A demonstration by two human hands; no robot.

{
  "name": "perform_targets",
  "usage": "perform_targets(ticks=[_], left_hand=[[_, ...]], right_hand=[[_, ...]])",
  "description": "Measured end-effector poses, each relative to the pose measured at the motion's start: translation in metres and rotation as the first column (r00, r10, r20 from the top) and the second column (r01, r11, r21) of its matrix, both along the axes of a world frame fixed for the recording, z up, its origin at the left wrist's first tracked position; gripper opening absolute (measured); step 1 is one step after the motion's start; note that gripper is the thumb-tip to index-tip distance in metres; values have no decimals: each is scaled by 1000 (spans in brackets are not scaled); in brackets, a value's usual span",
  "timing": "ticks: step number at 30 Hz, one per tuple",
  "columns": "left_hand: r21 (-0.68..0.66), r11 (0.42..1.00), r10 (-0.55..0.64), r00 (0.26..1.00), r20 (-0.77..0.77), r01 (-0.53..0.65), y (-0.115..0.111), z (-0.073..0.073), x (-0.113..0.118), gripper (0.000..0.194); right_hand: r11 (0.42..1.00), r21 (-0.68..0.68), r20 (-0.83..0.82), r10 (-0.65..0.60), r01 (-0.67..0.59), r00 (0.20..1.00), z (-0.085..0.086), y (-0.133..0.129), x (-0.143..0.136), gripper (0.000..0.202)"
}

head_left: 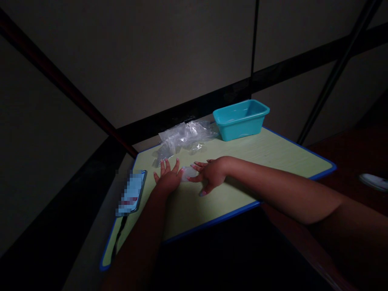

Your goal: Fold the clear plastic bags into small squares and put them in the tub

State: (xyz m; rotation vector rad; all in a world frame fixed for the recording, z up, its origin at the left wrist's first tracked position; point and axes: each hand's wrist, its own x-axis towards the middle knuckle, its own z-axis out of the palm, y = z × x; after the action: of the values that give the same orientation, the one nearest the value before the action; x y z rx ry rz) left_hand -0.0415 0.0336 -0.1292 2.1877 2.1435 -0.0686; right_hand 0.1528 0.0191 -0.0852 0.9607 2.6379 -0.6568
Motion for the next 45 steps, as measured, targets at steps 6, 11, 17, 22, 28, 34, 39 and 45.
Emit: perform_targets(ticks=[6, 11, 17, 22, 28, 34, 39, 45], left_hand=[[176, 950, -250, 966, -60, 256, -6, 10, 6, 54], [2, 912, -410, 911, -43, 411, -8, 11, 5, 49], [-69, 955, -293, 955, -44, 290, -9, 6, -1, 50], [-70, 971, -235, 969, -80, 229, -11, 7, -4, 51], [-86, 975, -211, 976, -52, 206, -10, 6, -6, 50], [-106, 975, -196, 980, -27, 193, -8, 4, -8, 52], [-113, 975, -196, 980, -38, 191, -11, 7, -7, 53], [-51, 970, -241, 969, -50, 239, -10, 7, -5, 53]], right_hand=[[1000, -18, -91, 15, -17, 996, -6, 7, 3, 87], [998, -25, -54, 52, -53, 997, -4, 10, 5, 84], [997, -1, -74, 78, -78, 994, 0, 8, 5, 80], [997, -19, -18, 78, -79, 997, 2, 9, 5, 85], [996, -26, 8, 90, -90, 996, 3, 11, 7, 89], [994, -34, -34, 98, -100, 995, 4, 12, 10, 88], [995, -57, -99, 71, -77, 992, 6, 13, 11, 80], [997, 14, -305, 77, -76, 949, 3, 30, 16, 54]])
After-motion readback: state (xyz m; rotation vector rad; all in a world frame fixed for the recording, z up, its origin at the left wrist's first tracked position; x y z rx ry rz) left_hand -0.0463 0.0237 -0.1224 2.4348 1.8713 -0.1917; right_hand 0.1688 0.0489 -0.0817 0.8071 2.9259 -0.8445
